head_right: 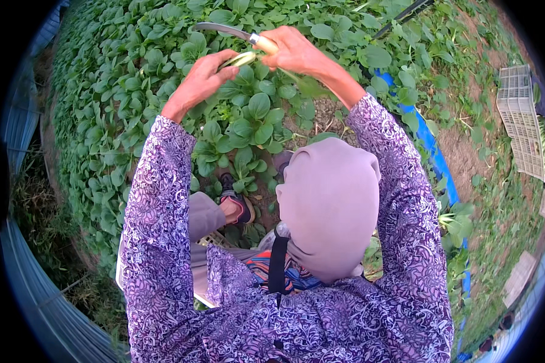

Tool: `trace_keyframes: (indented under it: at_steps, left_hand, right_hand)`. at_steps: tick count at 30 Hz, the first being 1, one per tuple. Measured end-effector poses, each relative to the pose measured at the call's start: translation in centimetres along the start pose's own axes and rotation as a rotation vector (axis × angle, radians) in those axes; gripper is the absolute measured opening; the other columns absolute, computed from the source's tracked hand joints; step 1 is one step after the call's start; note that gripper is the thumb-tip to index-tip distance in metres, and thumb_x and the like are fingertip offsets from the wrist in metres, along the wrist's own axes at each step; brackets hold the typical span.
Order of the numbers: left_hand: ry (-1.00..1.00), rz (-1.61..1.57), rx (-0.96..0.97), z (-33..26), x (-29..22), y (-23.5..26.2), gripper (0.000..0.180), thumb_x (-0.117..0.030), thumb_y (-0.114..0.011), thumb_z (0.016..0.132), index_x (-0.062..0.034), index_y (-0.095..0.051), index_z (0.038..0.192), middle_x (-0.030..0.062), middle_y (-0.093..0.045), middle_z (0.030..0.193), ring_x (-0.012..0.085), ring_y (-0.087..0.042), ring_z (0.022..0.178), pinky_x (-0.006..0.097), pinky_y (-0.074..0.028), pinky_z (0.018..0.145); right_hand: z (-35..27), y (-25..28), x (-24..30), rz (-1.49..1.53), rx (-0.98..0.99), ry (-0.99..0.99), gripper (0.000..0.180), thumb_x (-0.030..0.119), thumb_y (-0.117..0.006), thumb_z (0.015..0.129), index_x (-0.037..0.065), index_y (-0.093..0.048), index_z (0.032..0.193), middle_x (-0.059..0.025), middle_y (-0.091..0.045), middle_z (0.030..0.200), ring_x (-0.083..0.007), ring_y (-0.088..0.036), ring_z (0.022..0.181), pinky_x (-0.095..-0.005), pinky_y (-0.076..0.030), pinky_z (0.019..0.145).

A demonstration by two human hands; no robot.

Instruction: The person harvests green vegetables with a sickle, gathers them into bunches, and places them into a white plastic crate.

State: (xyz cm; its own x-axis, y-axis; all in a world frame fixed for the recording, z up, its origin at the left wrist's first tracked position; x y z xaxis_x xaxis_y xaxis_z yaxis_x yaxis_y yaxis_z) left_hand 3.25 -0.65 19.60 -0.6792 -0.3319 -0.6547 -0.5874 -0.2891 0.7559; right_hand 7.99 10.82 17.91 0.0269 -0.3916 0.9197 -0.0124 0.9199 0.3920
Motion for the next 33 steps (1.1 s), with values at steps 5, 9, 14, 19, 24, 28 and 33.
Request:
trace_keyframes:
  at_steps: [5,9,14,19,24,28,33]
  left_hand:
    - [0.121,0.386,0.166,-2.6,2.0,-5.1,0.015,-0.016,-0.058,0.077,-0.0043,-0.054,0.085,0.0136,-0.058,0.072,0.0274,-0.057,0.067,0.04,-0.045,0.057]
    - [-0.03,0.447,0.141,-5.7,1.0,-13.2,0.009,-0.006,-0.059,0.068,-0.0032,-0.055,0.076,0.0156,-0.057,0.095,0.0281,-0.057,0.085,0.038,-0.049,0.059]
    - [-0.061,0.623,0.093,-7.0,5.3,-18.3,0.006,0.0,-0.055,0.064,0.0013,-0.059,0.069,0.0251,-0.042,0.126,0.0328,-0.045,0.116,0.034,-0.053,0.071]
    - [0.03,0.614,0.17,-9.6,9.2,-16.7,0.012,0.0,-0.056,0.065,0.0014,-0.059,0.076,0.0247,-0.046,0.122,0.0306,-0.052,0.097,0.034,-0.052,0.067]
    - [0.063,0.602,0.113,-11.5,10.4,-17.3,0.014,-0.002,-0.056,0.066,-0.0001,-0.058,0.079,0.0182,-0.054,0.11,0.0292,-0.053,0.094,0.035,-0.051,0.066]
    - [0.14,0.506,0.117,-12.0,10.9,-18.4,0.016,-0.004,-0.056,0.068,-0.0014,-0.056,0.084,0.014,-0.055,0.112,0.0292,-0.052,0.098,0.037,-0.05,0.073]
    - [0.284,0.392,0.026,-16.0,12.3,-17.9,0.025,-0.003,-0.062,0.064,-0.0046,-0.056,0.088,0.0094,-0.054,0.116,0.0283,-0.051,0.101,0.038,-0.047,0.077]
  right_hand:
    - [-8.7,6.3,-9.0,-0.527,-0.275,-0.109,0.026,0.008,-0.058,0.072,0.001,-0.056,0.097,-0.0178,-0.055,0.083,-0.0333,-0.05,0.081,-0.0419,-0.041,0.071]
    - [-17.0,3.8,-13.5,-0.668,-0.308,-0.332,0.024,0.017,-0.064,0.077,-0.002,-0.054,0.088,-0.0338,-0.048,0.114,-0.0392,-0.056,0.097,-0.0423,-0.045,0.082]
    - [-20.5,-7.0,-14.1,-0.347,-0.144,-0.204,0.024,0.018,-0.063,0.079,-0.001,-0.049,0.084,-0.0176,-0.055,0.07,-0.0295,-0.057,0.061,-0.0381,-0.048,0.054]
    - [-17.2,-11.6,-10.9,-0.206,-0.023,-0.233,0.026,0.021,-0.057,0.083,-0.004,-0.049,0.086,-0.018,-0.052,0.072,-0.0372,-0.051,0.06,-0.044,-0.041,0.053]
    - [-14.0,-16.8,-14.3,-0.507,0.239,0.043,0.02,0.014,-0.049,0.086,0.001,-0.051,0.102,-0.016,-0.046,0.072,-0.0311,-0.049,0.07,-0.0386,-0.039,0.06]
    - [-14.7,-17.2,-18.6,-0.647,0.053,0.133,0.03,0.012,-0.045,0.087,0.005,-0.048,0.115,-0.0137,-0.049,0.084,-0.027,-0.048,0.076,-0.037,-0.04,0.066]
    - [-14.3,-18.4,-19.6,-0.416,0.039,-0.078,0.029,0.023,-0.047,0.089,-0.004,-0.053,0.097,-0.0227,-0.055,0.075,-0.036,-0.055,0.068,-0.0425,-0.044,0.059]
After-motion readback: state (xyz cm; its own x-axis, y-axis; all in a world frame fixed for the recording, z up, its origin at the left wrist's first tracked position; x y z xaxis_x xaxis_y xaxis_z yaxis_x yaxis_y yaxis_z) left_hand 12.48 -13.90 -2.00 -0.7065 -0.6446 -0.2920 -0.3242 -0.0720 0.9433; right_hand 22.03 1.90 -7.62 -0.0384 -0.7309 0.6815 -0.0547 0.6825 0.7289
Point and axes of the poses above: each hand's wrist, its own z-axis towards the middle knuckle, its own y-axis out of the back of the hand, x = y × z, the point moved 9 cm from there along z, towards the middle knuckle
